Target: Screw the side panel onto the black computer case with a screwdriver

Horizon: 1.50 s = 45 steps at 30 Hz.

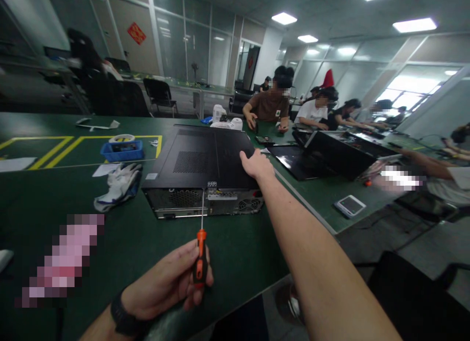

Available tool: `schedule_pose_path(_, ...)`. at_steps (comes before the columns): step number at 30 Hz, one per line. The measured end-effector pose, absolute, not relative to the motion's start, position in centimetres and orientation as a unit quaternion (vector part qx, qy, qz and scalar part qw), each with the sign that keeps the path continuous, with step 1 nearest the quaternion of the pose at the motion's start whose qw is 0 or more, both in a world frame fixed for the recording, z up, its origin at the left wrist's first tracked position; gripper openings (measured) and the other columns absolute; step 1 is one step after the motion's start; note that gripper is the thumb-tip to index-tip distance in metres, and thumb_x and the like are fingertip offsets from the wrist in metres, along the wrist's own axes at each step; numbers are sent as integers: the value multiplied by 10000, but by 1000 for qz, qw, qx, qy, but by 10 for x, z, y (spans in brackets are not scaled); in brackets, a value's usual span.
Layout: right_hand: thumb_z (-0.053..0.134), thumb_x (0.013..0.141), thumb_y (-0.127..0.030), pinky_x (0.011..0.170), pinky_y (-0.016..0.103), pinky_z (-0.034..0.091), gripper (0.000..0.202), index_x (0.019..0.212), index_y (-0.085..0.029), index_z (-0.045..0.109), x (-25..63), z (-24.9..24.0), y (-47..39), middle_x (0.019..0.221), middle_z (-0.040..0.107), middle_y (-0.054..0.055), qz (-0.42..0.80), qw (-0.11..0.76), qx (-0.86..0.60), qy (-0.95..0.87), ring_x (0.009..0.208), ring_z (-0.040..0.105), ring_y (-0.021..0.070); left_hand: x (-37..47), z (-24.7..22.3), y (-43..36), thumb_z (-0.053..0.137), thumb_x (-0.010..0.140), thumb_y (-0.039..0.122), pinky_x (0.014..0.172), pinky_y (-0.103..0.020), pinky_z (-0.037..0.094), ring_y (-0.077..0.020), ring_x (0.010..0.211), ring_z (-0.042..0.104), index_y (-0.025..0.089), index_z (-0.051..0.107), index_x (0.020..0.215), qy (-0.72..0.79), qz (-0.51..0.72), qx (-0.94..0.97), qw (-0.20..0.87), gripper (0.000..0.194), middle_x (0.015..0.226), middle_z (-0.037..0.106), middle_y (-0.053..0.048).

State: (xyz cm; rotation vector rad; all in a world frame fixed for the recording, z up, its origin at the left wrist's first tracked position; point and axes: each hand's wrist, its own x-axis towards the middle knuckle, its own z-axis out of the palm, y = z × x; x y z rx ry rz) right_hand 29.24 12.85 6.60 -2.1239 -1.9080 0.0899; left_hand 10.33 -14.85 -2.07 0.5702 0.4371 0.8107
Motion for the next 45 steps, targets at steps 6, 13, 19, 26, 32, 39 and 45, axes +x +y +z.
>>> schedule_pose_path(6, 306, 899, -765, 1019, 493, 418, 856, 1391, -77, 438, 294, 64, 131, 1338, 548, 270, 34, 147, -733, -663, 1223, 563, 393, 105, -25, -148, 532, 967, 430, 461, -155, 514, -118, 564, 705, 168, 496, 937, 195, 395, 268, 857, 267, 834, 744, -91)
schedule_pose_path(13, 315, 908, -750, 1023, 497, 418, 830, 1377, -77, 443, 293, 67, 127, 1331, 551, 272, 43, 151, -732, -662, 1229, 559, 395, 105, -30, -145, 568, 948, 440, 465, -150, 514, -122, 565, 711, 166, 507, 941, 190, 391, 261, 862, 281, 825, 750, -92)
schedule_pose_path(19, 318, 897, -765, 1005, 510, 432, 849, 1379, -79, 454, 295, 64, 131, 1322, 557, 277, 37, 154, -730, -665, 1207, 572, 400, 104, -31, -144, 614, 916, 463, 460, -155, 523, -135, 571, 721, 153, 559, 969, 177, 378, 246, 875, 319, 821, 756, -95)
schedule_pose_path(26, 304, 894, -773, 988, 518, 444, 859, 1382, -83, 460, 295, 63, 129, 1306, 572, 275, 33, 150, -733, -663, 1177, 592, 405, 104, -34, -145, 638, 895, 475, 469, -161, 524, -135, 572, 721, 148, 620, 979, 190, 372, 232, 879, 338, 826, 752, -81)
schedule_pose_path(32, 306, 908, -756, 995, 518, 441, 816, 1371, -102, 464, 293, 68, 124, 1314, 572, 253, 41, 144, -735, -662, 1186, 584, 395, 107, -32, -145, 665, 874, 480, 503, -162, 526, -125, 580, 718, 137, 657, 979, 200, 370, 215, 881, 359, 821, 748, -78)
schedule_pose_path(39, 324, 915, -736, 995, 523, 438, 789, 1377, -110, 454, 291, 73, 119, 1334, 557, 252, 50, 141, -736, -661, 1204, 570, 392, 106, -32, -146, 658, 879, 485, 468, -155, 501, -126, 551, 710, 136, 649, 967, 183, 371, 202, 888, 360, 802, 748, -77)
schedule_pose_path(45, 326, 901, -759, 990, 517, 443, 785, 1333, -122, 479, 292, 72, 123, 1313, 567, 248, 50, 139, -740, -656, 1183, 583, 391, 103, -36, -148, 584, 933, 462, 462, -169, 481, -132, 542, 705, 141, 625, 981, 170, 372, 207, 889, 327, 815, 746, -85)
